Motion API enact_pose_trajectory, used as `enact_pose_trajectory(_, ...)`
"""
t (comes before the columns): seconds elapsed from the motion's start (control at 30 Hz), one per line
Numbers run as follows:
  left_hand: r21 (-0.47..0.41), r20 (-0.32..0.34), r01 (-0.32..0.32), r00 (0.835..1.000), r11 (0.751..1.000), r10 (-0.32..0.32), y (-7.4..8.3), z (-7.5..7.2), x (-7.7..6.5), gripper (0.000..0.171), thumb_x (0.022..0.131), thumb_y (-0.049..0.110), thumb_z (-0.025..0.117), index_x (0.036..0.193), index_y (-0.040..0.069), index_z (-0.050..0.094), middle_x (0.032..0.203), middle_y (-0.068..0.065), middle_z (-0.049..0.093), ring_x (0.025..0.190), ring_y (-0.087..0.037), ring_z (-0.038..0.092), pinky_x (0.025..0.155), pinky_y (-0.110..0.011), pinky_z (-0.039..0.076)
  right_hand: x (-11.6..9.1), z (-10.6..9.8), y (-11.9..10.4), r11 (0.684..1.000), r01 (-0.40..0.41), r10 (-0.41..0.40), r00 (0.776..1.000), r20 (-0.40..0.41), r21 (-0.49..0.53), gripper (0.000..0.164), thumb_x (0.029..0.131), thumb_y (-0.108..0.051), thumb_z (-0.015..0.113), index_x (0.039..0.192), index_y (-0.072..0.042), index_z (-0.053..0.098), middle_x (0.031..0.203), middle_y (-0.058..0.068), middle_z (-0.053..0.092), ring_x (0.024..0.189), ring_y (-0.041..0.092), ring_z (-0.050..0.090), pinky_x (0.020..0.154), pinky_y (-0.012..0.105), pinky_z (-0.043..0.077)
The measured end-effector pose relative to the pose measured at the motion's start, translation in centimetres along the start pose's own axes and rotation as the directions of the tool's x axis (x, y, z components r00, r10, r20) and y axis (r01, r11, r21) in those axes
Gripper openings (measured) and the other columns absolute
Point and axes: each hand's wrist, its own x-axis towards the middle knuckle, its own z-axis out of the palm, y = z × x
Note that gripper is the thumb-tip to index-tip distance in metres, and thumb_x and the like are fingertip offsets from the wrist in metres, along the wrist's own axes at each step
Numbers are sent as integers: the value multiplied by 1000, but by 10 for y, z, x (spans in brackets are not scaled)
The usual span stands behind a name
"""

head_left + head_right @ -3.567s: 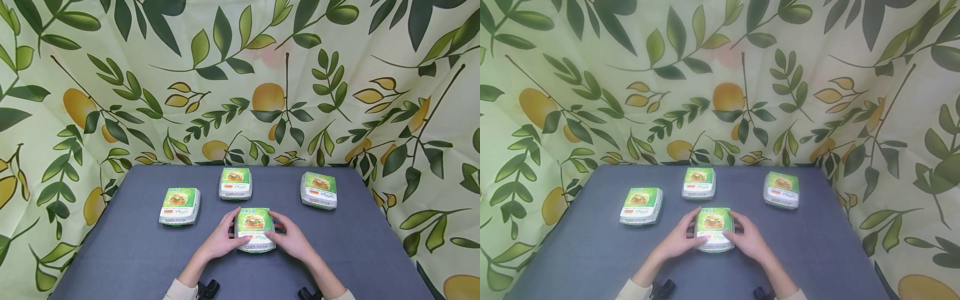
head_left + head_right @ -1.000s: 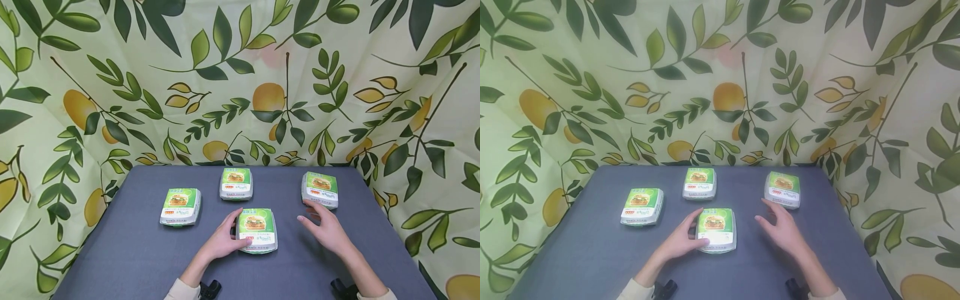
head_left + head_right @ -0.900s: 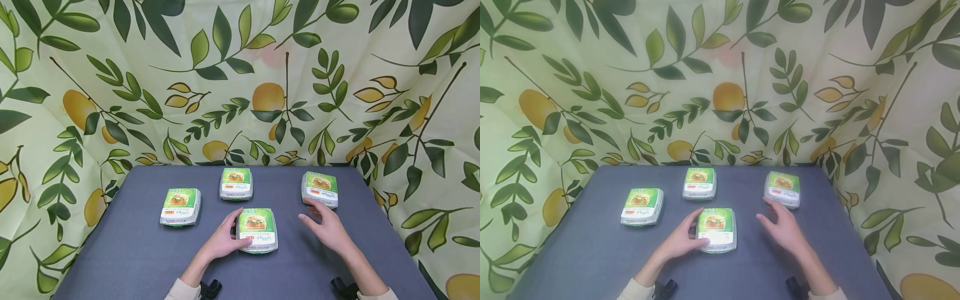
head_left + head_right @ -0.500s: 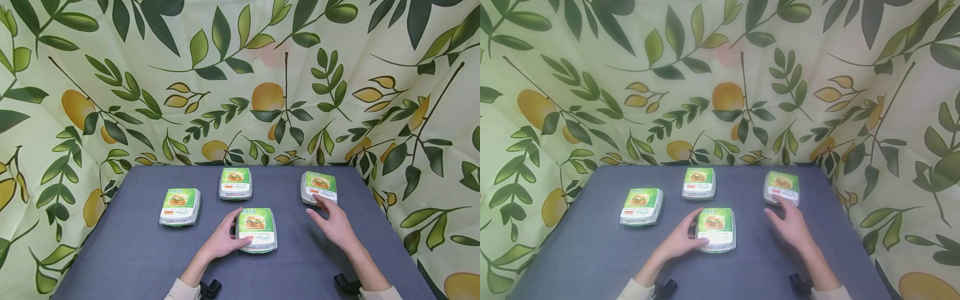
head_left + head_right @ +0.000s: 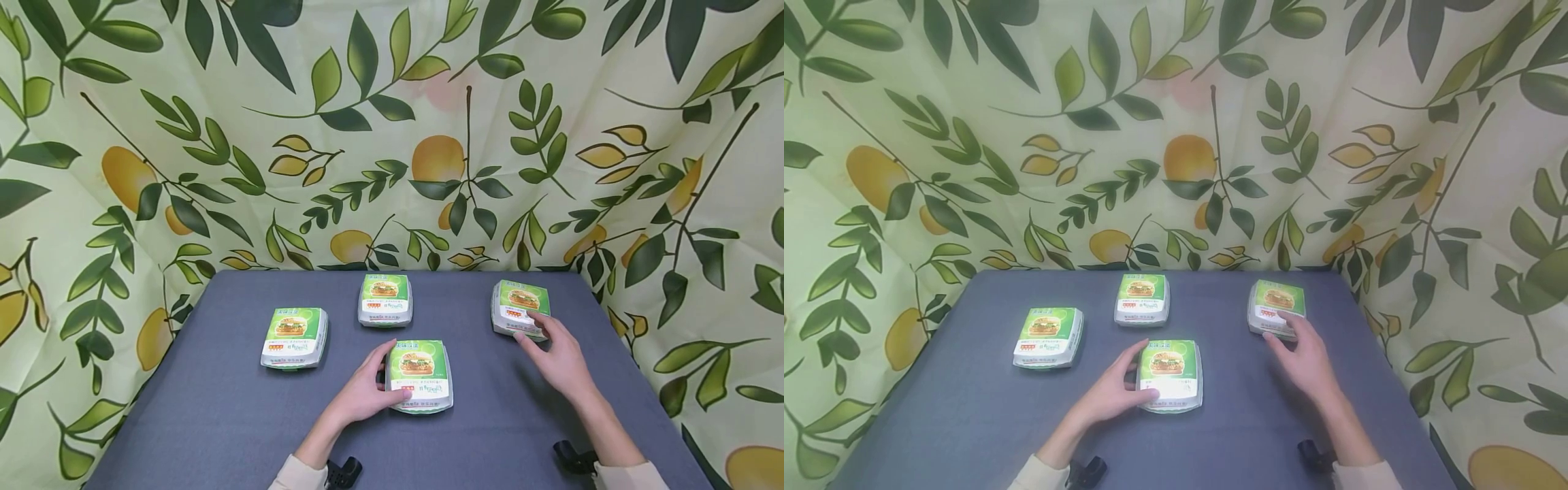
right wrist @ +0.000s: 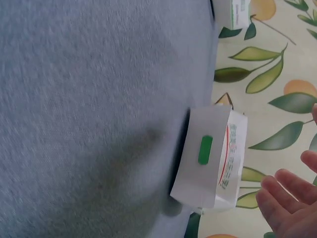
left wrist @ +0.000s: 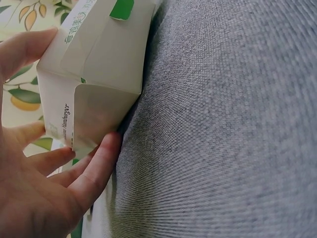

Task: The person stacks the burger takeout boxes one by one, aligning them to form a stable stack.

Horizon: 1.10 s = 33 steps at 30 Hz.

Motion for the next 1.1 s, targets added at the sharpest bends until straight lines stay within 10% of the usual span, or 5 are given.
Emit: enact_pose_trajectory(1.1,-7,-2,-14,1000,1000,14,-3,2,0,95,85,36,83,160,14,30,157,-9,35,129,-31,49,85,-28,55,32,-7,54,983,-183,182,981,69,12,80,99,-46,63,152,7,34,151,38,29,133,56,36,100,69,35)
